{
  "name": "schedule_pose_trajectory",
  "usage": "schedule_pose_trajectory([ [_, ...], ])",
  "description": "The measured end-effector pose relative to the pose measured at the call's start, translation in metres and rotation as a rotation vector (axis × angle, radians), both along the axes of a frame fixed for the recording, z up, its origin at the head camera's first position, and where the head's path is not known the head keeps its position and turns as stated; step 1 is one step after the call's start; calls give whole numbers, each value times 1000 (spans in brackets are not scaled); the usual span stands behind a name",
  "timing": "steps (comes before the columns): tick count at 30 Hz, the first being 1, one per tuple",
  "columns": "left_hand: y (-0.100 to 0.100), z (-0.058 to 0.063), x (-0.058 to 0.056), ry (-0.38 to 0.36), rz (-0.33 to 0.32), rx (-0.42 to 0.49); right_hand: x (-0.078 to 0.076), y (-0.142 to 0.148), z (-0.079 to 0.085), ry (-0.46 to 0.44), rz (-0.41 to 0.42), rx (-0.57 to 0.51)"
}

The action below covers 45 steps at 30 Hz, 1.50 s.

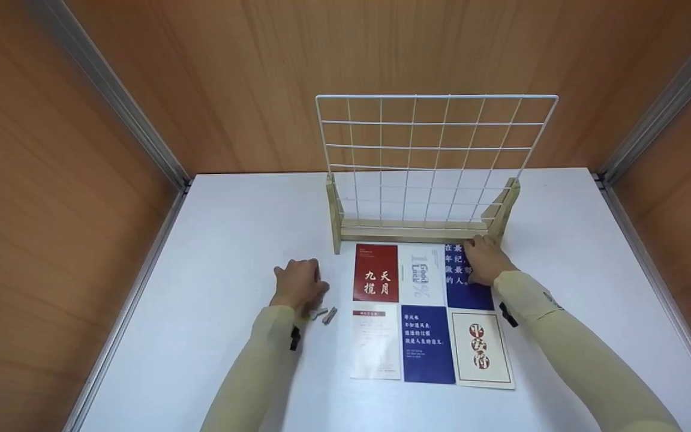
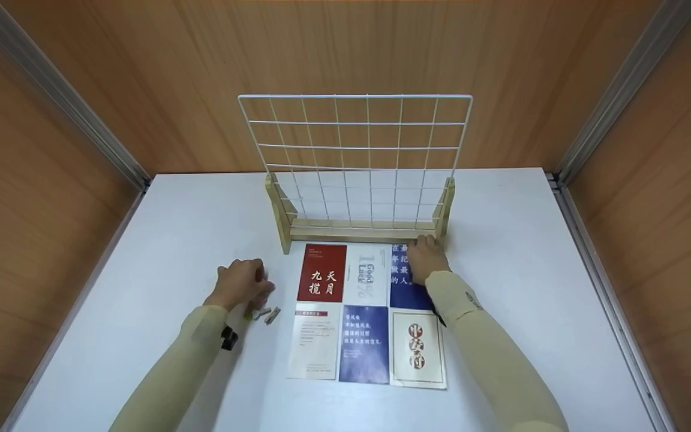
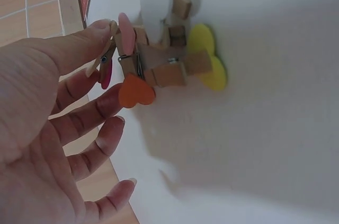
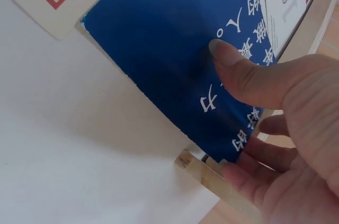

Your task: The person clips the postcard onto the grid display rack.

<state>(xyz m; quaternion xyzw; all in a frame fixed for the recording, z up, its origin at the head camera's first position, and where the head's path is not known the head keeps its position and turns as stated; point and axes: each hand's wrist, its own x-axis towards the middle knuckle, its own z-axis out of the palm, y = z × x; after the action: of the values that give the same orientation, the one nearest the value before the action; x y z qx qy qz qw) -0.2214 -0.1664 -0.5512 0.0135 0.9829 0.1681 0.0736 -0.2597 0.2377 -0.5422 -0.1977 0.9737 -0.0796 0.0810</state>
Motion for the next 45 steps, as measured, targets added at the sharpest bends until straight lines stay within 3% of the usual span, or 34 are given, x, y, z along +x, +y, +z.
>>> schedule_pose_trajectory([
  [11,2,-1,2,-11,5,22,3,2,5,21,-65,9],
  [20,4,-6,10,-16,1,20,8,4,-2,149,-6,-10],
  [28,5,-4,8,21,21,-12,-2,9,11,274,33,7],
  [34,4,-2,10,-14,44,41,-1,11,22,255,-9,18],
  [45,6,4,8,-3,35,49,9,21,33,176,-70,-41],
])
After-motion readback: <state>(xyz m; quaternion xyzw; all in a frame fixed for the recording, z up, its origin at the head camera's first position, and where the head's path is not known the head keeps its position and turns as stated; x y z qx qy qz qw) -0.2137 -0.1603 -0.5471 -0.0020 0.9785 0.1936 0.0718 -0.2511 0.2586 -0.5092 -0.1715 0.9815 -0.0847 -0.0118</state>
